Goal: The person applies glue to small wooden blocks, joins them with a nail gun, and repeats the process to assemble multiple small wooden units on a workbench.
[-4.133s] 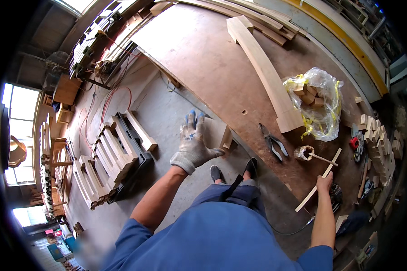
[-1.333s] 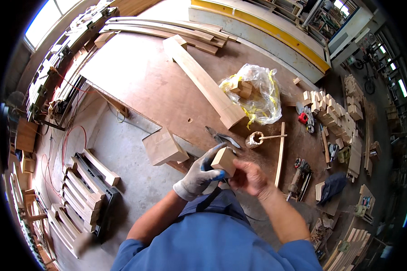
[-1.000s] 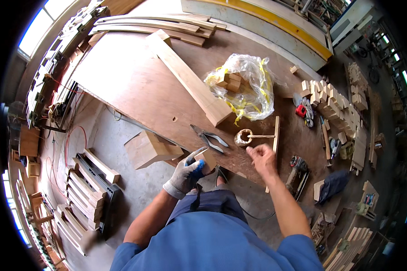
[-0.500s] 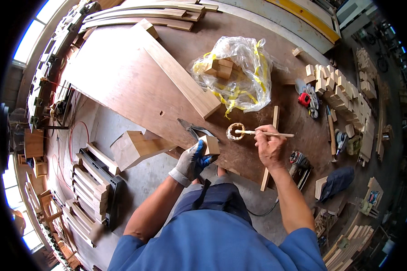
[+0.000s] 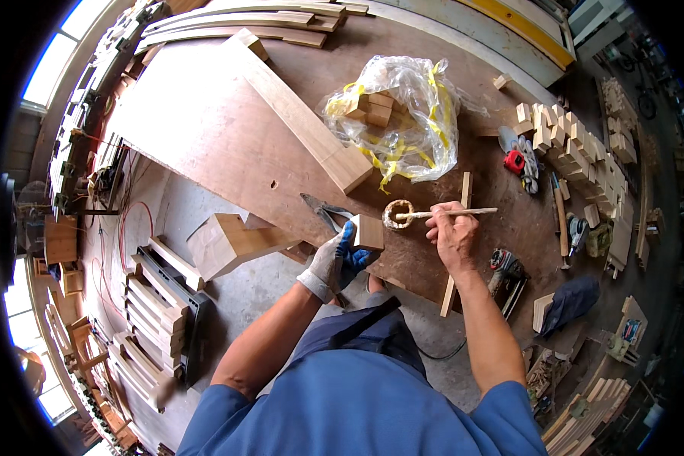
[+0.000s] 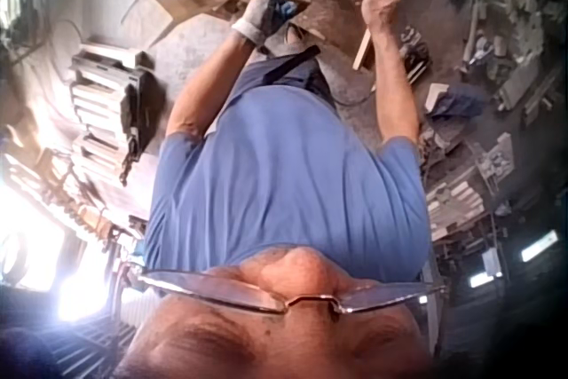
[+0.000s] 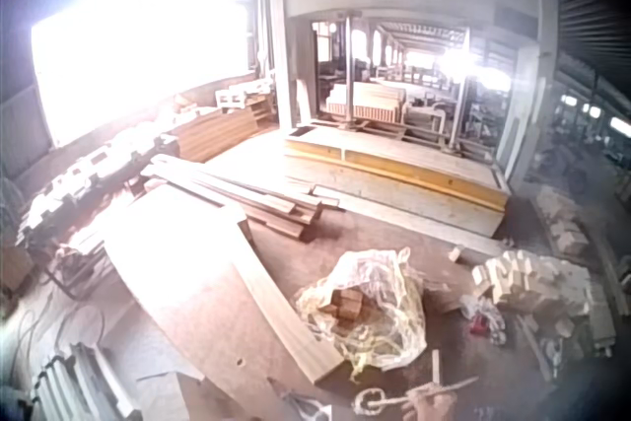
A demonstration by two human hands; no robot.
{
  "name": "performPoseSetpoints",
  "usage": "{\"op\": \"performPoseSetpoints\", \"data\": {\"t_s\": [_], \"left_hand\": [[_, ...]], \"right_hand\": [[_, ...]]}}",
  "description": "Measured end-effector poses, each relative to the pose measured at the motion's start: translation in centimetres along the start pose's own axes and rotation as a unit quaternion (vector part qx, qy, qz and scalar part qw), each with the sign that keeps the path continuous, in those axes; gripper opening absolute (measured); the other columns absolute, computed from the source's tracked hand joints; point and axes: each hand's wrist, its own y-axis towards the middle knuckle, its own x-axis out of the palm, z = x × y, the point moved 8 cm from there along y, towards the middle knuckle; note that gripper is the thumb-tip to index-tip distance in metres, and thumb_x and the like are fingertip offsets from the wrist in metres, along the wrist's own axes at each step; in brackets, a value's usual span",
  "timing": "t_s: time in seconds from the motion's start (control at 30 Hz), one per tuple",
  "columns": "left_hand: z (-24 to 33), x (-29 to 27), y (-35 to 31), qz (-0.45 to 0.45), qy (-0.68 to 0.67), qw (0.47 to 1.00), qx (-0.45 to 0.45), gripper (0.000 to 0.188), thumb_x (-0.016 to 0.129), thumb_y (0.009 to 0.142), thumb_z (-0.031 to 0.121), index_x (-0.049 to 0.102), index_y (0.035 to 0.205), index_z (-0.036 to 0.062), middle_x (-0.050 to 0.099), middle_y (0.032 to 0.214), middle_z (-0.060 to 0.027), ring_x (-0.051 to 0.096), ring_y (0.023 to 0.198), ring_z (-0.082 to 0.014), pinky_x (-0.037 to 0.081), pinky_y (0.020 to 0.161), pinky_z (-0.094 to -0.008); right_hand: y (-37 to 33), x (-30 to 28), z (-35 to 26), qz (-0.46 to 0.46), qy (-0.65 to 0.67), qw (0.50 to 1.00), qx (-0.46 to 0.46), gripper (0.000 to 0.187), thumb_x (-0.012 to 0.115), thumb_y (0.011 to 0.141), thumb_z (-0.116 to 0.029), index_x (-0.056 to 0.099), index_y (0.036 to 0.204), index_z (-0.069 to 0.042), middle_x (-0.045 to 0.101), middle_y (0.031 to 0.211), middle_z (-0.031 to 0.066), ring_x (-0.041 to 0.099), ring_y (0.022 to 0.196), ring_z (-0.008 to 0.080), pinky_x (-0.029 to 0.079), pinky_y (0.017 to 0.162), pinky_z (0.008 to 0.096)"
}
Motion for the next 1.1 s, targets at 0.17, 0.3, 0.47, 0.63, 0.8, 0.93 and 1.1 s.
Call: {"op": "performPoseSetpoints", "data": {"t_s": [0.17,0.3,0.47,0.63,0.8,0.93,1.1], "left_hand": [[-0.5,-1.2,0.9,0.005,0.008,1.0,-0.029,0.048,0.053,0.111,0.042,0.055,0.143,0.0067,0.069,0.127,-0.0117,0.072,0.11,-0.0286,0.064,0.094,-0.0452],[-0.2,-0.4,0.4,0.024,0.0,0.999,-0.026,0.048,0.057,0.11,0.04,0.056,0.144,0.0062,0.067,0.133,-0.016,0.07,0.113,-0.0343,0.063,0.096,-0.0499],[-0.9,-1.1,1.9,-0.023,-0.012,0.999,-0.033,0.052,0.058,0.108,0.044,0.055,0.145,0.0076,0.064,0.138,-0.019,0.067,0.118,-0.0409,0.062,0.094,-0.0492],[-0.9,-1.2,2.3,-0.008,-0.011,1.0,-0.028,0.052,0.055,0.109,0.046,0.056,0.144,0.0085,0.065,0.135,-0.019,0.067,0.115,-0.0416,0.062,0.089,-0.0495],[-1.0,-0.6,2.5,-0.011,-0.014,0.999,-0.043,0.044,0.051,0.111,0.043,0.058,0.141,0.0117,0.067,0.131,-0.0162,0.069,0.109,-0.0365,0.062,0.081,-0.0522],[-1.1,0.6,2.1,-0.034,-0.033,0.997,-0.054,0.045,0.052,0.111,0.044,0.058,0.14,0.0108,0.069,0.129,-0.0156,0.07,0.106,-0.0347,0.063,0.076,-0.0494],[-1.0,0.8,1.8,-0.03,-0.01,0.998,-0.054,0.047,0.053,0.11,0.046,0.058,0.141,0.0104,0.07,0.126,-0.015,0.071,0.103,-0.0329,0.062,0.073,-0.0463]], "right_hand": [[-0.2,0.3,-0.3,-0.012,-0.018,1.0,-0.012,0.023,0.063,0.106,-0.021,0.069,0.1,0.0,0.072,0.077,0.008,0.066,0.057,0.0109,0.053,0.051,0.0253],[-0.4,-1.1,-0.2,0.023,0.007,0.998,0.05,0.025,0.063,0.106,-0.024,0.068,0.099,-0.001,0.072,0.076,0.008,0.066,0.057,0.0109,0.053,0.05,0.0252],[-1.0,-0.7,0.0,0.0,0.018,0.999,0.03,0.024,0.062,0.105,-0.024,0.069,0.101,-0.002,0.072,0.077,0.0086,0.067,0.057,0.0113,0.054,0.051,0.0254],[-0.9,-3.2,0.9,0.044,0.074,0.995,0.049,0.027,0.06,0.106,-0.026,0.07,0.103,-0.001,0.071,0.078,0.0084,0.068,0.06,0.0133,0.055,0.053,0.0272],[-2.1,-4.0,-0.4,0.023,0.155,0.987,0.045,0.026,0.06,0.105,-0.026,0.069,0.104,-0.001,0.071,0.08,0.0089,0.068,0.061,0.0152,0.057,0.056,0.0286],[-4.2,-2.1,-2.7,-0.03,0.179,0.982,0.044,0.027,0.06,0.105,-0.025,0.068,0.106,0.0,0.072,0.081,0.0098,0.069,0.063,0.0151,0.058,0.058,0.0283],[-4.9,-0.4,-3.3,-0.042,0.147,0.988,0.017,0.024,0.06,0.106,-0.023,0.067,0.108,0.0,0.071,0.081,0.0088,0.068,0.064,0.0153,0.057,0.059,0.0284]]}}
